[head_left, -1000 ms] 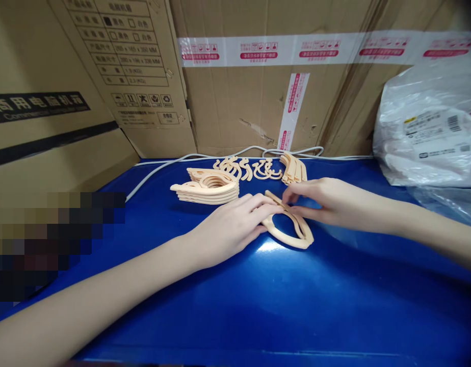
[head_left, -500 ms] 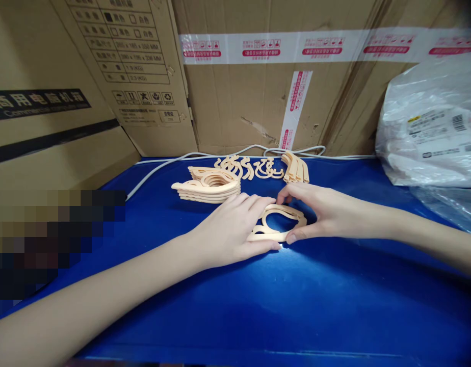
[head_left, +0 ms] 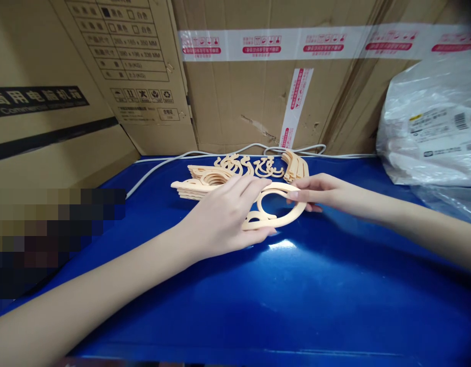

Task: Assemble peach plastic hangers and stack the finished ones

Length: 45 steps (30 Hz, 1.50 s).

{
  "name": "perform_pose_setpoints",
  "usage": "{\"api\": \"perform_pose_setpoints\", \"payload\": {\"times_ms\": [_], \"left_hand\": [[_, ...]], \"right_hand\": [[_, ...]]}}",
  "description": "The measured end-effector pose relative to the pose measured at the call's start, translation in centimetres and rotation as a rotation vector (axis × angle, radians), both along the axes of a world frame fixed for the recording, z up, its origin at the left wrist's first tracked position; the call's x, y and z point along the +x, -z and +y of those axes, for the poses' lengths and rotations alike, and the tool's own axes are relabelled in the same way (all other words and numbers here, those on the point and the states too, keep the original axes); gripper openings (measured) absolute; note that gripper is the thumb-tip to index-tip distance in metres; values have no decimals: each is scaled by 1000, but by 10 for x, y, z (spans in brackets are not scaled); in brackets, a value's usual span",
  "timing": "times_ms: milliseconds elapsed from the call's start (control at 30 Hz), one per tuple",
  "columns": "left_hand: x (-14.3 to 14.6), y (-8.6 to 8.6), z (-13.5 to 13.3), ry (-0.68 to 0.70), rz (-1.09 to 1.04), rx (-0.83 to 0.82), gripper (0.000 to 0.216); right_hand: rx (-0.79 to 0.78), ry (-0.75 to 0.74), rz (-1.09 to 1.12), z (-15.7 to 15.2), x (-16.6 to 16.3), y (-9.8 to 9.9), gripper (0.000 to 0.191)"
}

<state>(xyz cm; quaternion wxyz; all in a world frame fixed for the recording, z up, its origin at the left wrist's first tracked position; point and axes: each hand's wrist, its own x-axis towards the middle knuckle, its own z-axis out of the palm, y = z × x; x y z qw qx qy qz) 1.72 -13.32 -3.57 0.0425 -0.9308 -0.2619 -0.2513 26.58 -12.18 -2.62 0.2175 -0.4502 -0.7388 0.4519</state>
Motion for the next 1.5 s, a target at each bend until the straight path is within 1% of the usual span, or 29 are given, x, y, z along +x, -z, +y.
{"api": "perform_pose_setpoints", "payload": {"times_ms": [67, 167, 267, 367, 467, 533, 600, 667, 700, 767, 833, 933, 1033, 1100, 1200, 1400, 1500], "left_hand": [[-1, -1, 1, -4, 2, 38, 60], [-3, -2, 1, -15, 3, 61, 65], [-4, -3, 2, -21, 13, 43, 65], [-4, -5, 2, -15, 52, 25, 61], [-6, -10, 2, -16, 101, 55, 55], [-9, -18, 4, -17, 123, 81, 52], [-16, -28, 8, -29, 130, 83, 54], [-25, -41, 14, -68, 105, 9, 64], [-31, -47, 18, -103, 81, -57, 67], [-44, -57, 28, -171, 63, -207, 67], [-57, -63, 38, -207, 72, -344, 69], [-71, -63, 53, -256, 61, -453, 75], [-77, -60, 64, -278, 116, -488, 72], [-80, -58, 69, -278, 156, -509, 65], [-85, -57, 74, -276, 161, -543, 60], [-92, -58, 76, -262, 160, -529, 60], [-91, -59, 75, -284, 181, -528, 63]], "right_hand": [[-48, 32, 89, -1, -1, 0, 35], [-68, 48, 163, -3, -2, -1, 35], [-59, 49, 173, -3, -3, -1, 35], [-48, 47, 156, -3, -4, 1, 34], [-14, 36, 154, -2, -4, 5, 36], [27, 25, 164, -2, -4, 7, 46], [139, 20, 120, -2, -4, 9, 53], [308, -3, -7, -2, -3, 11, 47], [397, -29, -81, -2, -3, 12, 43], [540, -115, -212, -1, -2, 16, 43], [643, -201, -310, -1, -2, 21, 44], [750, -253, -410, 0, -3, 28, 43], [807, -254, -438, 0, -4, 31, 42], [820, -254, -441, -1, -4, 32, 42], [826, -254, -442, -1, -4, 32, 42], [829, -242, -435, -2, -4, 32, 42], [830, -246, -442, -2, -4, 32, 43]]}}
